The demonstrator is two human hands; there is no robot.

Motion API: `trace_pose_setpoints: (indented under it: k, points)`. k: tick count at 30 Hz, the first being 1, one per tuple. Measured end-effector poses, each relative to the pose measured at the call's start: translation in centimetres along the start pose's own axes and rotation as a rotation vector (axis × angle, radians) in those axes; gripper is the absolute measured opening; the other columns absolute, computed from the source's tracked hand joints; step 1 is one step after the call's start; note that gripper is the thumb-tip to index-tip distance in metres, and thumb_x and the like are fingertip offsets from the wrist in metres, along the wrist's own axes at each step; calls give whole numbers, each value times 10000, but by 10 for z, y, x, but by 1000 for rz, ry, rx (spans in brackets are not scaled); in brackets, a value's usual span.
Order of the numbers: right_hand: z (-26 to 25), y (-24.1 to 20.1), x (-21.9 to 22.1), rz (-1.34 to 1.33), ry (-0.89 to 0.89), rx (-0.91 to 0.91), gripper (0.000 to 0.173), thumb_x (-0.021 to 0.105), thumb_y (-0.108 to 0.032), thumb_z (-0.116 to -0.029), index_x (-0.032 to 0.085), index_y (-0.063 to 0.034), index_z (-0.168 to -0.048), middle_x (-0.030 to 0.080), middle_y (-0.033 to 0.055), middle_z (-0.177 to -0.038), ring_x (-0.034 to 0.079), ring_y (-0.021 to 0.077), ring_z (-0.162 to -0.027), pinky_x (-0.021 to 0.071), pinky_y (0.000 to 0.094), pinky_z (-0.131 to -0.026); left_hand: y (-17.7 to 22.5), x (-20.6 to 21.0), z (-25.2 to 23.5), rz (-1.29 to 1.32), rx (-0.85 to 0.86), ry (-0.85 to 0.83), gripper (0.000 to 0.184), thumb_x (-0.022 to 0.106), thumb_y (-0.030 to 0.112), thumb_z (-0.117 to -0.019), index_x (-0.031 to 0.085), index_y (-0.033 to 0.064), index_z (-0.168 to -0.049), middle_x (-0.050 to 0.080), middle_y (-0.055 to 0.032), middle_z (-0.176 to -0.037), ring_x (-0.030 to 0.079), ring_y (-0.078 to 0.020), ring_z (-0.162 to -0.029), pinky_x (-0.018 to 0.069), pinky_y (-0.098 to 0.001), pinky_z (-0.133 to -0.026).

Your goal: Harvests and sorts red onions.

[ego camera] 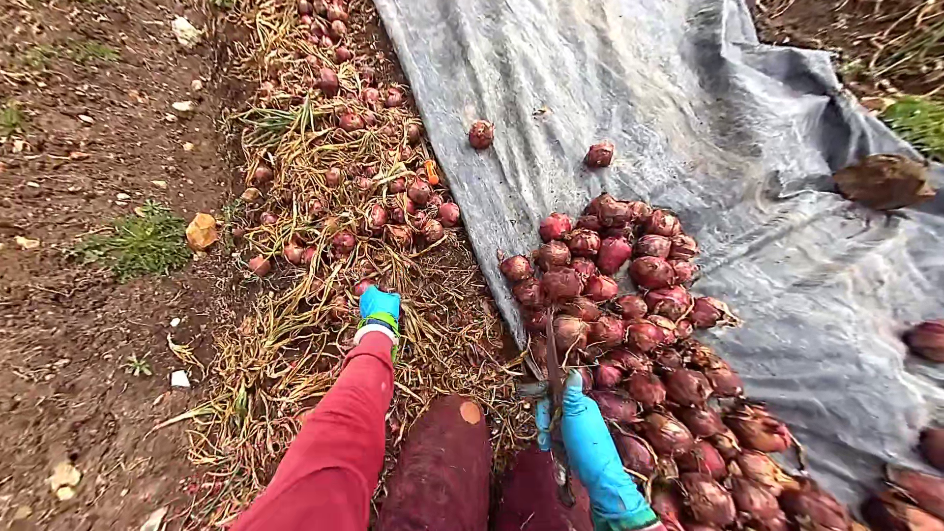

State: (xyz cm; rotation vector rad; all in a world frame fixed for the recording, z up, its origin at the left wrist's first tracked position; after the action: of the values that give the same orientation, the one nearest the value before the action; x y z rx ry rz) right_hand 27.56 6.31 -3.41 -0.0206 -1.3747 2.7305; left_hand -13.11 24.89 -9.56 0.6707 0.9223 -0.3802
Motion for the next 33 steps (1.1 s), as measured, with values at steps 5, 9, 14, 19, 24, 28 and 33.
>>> trace_pose_setpoints:
  k: [5,9,14,19,24,28,33]
  points:
    - [0,85,1,-33,33,289,844,54,-599,-1065,666,-21,-1011,608,102,-578,580,222,-432,533,388,-417,-64,97,18,169,-253,-72,774,803,308,-878,449,7,-1497,638,-264,-1330,626,-413,-1248,508,-611,-1049]
    - [-9,114,9,-60,37,470,916,12,-657,-1035,662,-12,-1063,617,130,-607,589,249,-449,541,415,-429,-97,126,59,26,-168,-393,464,783,420,-893,711,47,-1160,728,-199,-1097,693,-376,-1063,542,-626,-949]
    - [-41,91,55,-29,-272,428,853,112,-661,-1044,678,-24,-1071,615,103,-630,595,235,-481,549,403,-461,-14,62,121,-64,231,-589,429,923,393,-747,732,104,-1001,747,-78,-914,725,-232,-898,590,-522,-869]
    - [-34,-14,87,-40,-336,29,754,404,-820,-912,629,-106,-1001,637,18,-666,599,145,-493,550,313,-472,60,20,195,-363,664,-899,589,793,645,-790,727,107,-1018,735,-85,-903,720,-253,-904,578,-544,-850]
    - [6,-23,76,70,-302,103,637,352,-592,-1062,636,-63,-851,570,60,-563,569,179,-447,525,344,-451,56,-19,208,-458,752,-866,531,822,648,-767,732,153,-938,719,-21,-830,707,-184,-831,590,-492,-789]
    - [48,-10,67,-4,-193,-12,695,287,-597,-1072,623,-40,-824,578,73,-543,569,189,-424,524,355,-430,52,-50,237,-278,734,-627,479,847,620,-749,749,200,-957,748,18,-863,730,-145,-867,605,-469,-835]
    - [91,-25,83,481,-425,-217,831,274,-838,-920,666,-106,-921,647,26,-729,644,152,-626,567,393,-606,52,-47,359,-673,1035,-767,420,518,446,-1039,690,66,-1089,718,-158,-1028,697,-353,-1008,533,-619,-896]
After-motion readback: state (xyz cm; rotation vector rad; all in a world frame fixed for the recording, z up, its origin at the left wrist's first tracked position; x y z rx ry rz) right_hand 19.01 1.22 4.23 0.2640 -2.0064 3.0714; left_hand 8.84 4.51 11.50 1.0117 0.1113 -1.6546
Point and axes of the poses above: each hand's wrist, its own z-axis away from the middle knuckle, its own x-axis out of the palm, y = z × x, the point moved 10 cm from there along -z, towards the middle knuckle
